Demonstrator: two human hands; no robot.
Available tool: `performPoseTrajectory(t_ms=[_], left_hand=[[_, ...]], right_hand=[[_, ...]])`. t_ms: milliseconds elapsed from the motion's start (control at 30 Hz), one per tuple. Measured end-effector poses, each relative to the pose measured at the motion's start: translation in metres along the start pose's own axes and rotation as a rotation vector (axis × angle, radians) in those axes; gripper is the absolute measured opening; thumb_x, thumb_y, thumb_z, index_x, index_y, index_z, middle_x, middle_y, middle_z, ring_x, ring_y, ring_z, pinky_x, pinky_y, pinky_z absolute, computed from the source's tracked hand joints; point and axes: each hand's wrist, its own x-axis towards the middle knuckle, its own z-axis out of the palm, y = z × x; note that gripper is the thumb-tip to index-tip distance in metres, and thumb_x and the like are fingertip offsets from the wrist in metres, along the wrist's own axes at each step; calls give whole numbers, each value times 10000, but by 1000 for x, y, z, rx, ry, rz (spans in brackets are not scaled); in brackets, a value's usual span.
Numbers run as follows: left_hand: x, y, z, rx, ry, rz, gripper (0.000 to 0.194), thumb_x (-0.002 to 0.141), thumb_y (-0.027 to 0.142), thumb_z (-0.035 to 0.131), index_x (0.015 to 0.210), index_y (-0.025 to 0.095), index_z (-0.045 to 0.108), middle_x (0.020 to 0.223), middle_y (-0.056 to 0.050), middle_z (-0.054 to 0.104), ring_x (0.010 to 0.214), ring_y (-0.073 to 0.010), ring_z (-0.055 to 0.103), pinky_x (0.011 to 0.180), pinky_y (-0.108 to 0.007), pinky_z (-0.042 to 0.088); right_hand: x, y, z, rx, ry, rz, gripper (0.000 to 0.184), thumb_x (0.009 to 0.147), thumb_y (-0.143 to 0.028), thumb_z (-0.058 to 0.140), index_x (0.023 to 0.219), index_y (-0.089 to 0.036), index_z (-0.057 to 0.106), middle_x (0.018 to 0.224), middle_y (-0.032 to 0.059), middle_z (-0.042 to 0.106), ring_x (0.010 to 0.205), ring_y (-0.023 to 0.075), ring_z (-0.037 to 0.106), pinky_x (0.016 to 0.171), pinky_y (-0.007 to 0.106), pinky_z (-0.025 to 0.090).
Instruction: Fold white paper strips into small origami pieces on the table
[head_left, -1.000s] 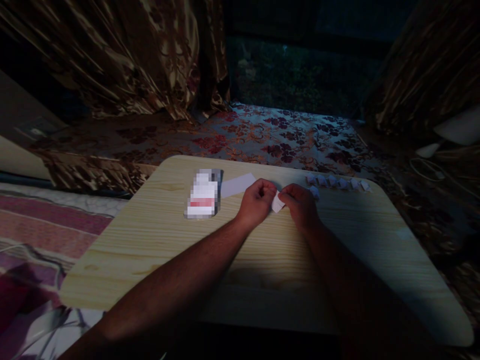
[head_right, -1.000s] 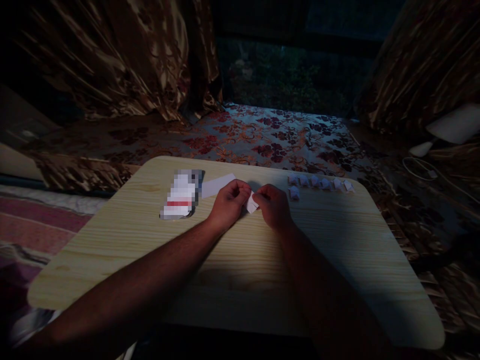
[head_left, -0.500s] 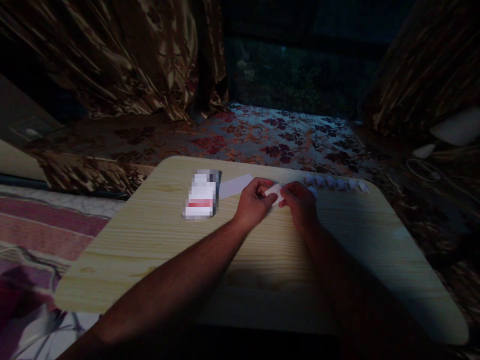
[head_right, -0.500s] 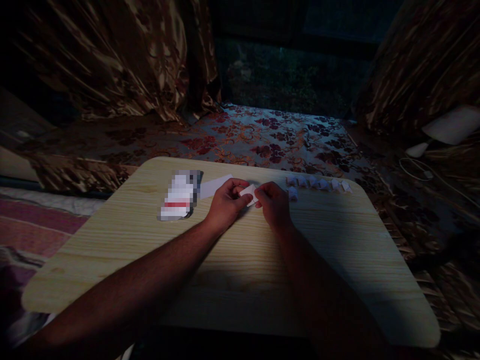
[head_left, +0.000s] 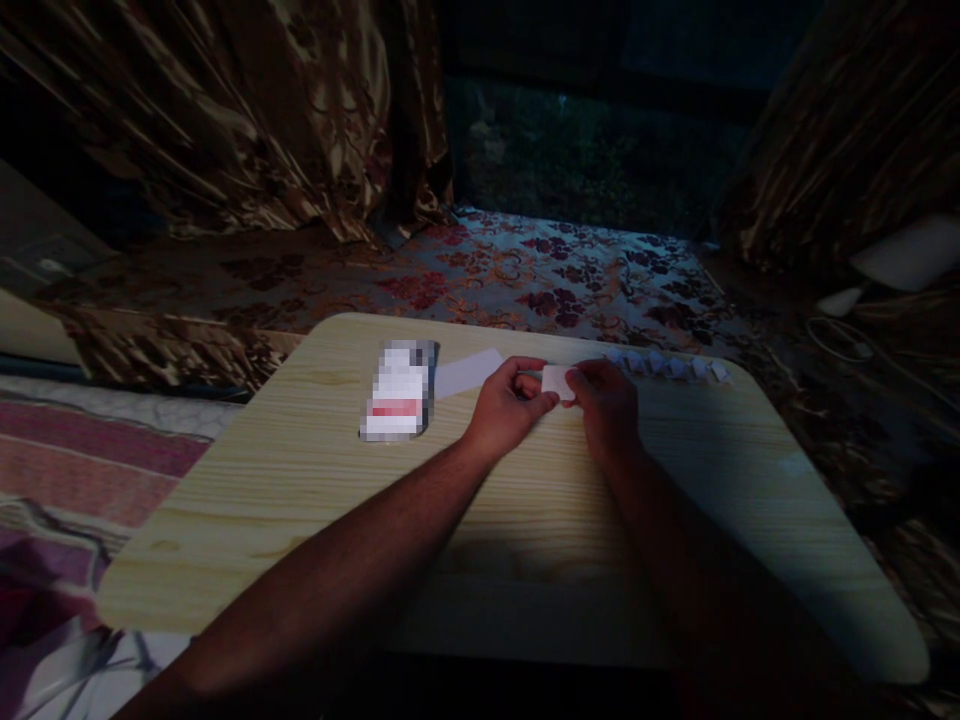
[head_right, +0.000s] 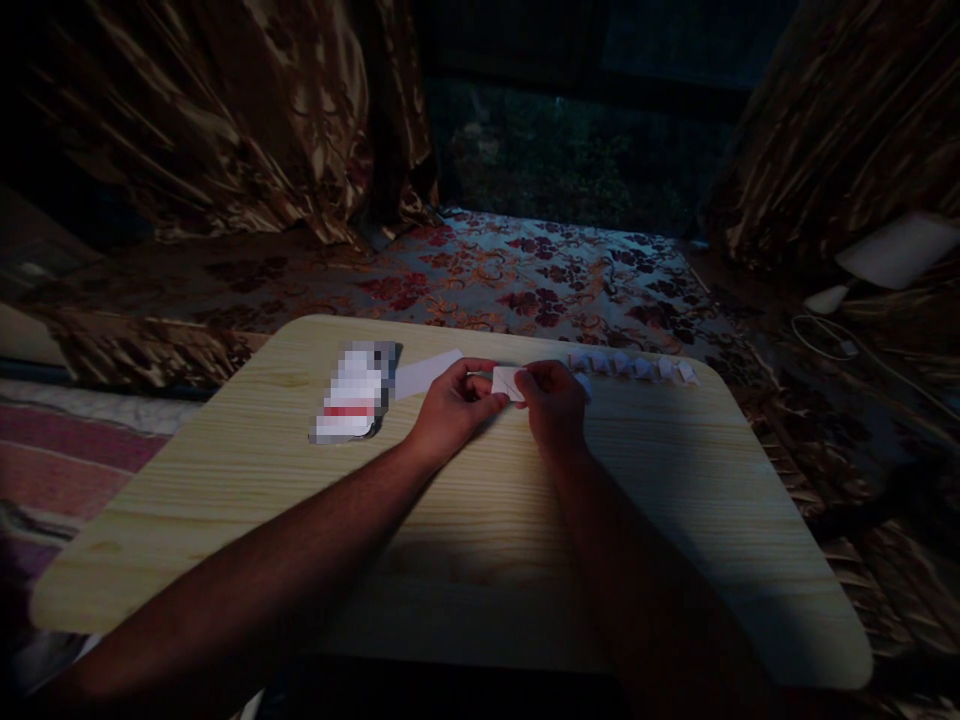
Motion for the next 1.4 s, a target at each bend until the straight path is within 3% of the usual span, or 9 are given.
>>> performPoseTrajectory(t_ms=[233,533,800,1033,1233,1400], left_hand=[[1,-1,-2,-5,118,12,408,647,269,802,1006,168,634,662,29,646,538,-93,530,529,-220,390],[4,2,-4,-67,281,46,298,671,259,780,929,180,655,636,52,604,512,-75,474,527,-217,379],[2,2,-4,28,186,49,229,695,291,780,887,167,768,665,1,653,590,-101,529,582,-243,416],[5,-1,-5,-42,84,32,464,647,268,814,1081,166,688,769,-13,700,668,-127,615,668,-266,482],[4,-2,-5,5,152,21,277,651,244,785,898,169,683,676,15,662,579,-107,564,586,-231,435],[3,0,-6,23,176,9,272,673,249,758,932,167,749,663,15,650,566,-105,537,572,-236,417]], right_hand=[[-1,0,2,2,-33,19,201,683,-309,719,782,-198,583,565,-55,592,470,111,551,487,249,469],[-6,-8,2,-128,-240,65,100,673,-243,652,640,-194,571,516,-40,582,469,104,516,496,242,417],[-6,-9,2,-97,-144,-10,173,704,-308,696,818,-185,656,571,-44,599,469,105,518,483,246,427],[-5,-5,1,-91,-127,-52,129,739,-291,696,785,-176,662,522,-41,598,444,105,533,473,241,434],[-3,-1,2,-37,-142,-6,157,706,-281,728,803,-180,657,566,-33,630,465,114,560,466,243,466],[-3,1,0,-108,-142,-93,181,703,-262,723,864,-190,679,732,-5,673,584,127,592,516,250,489]])
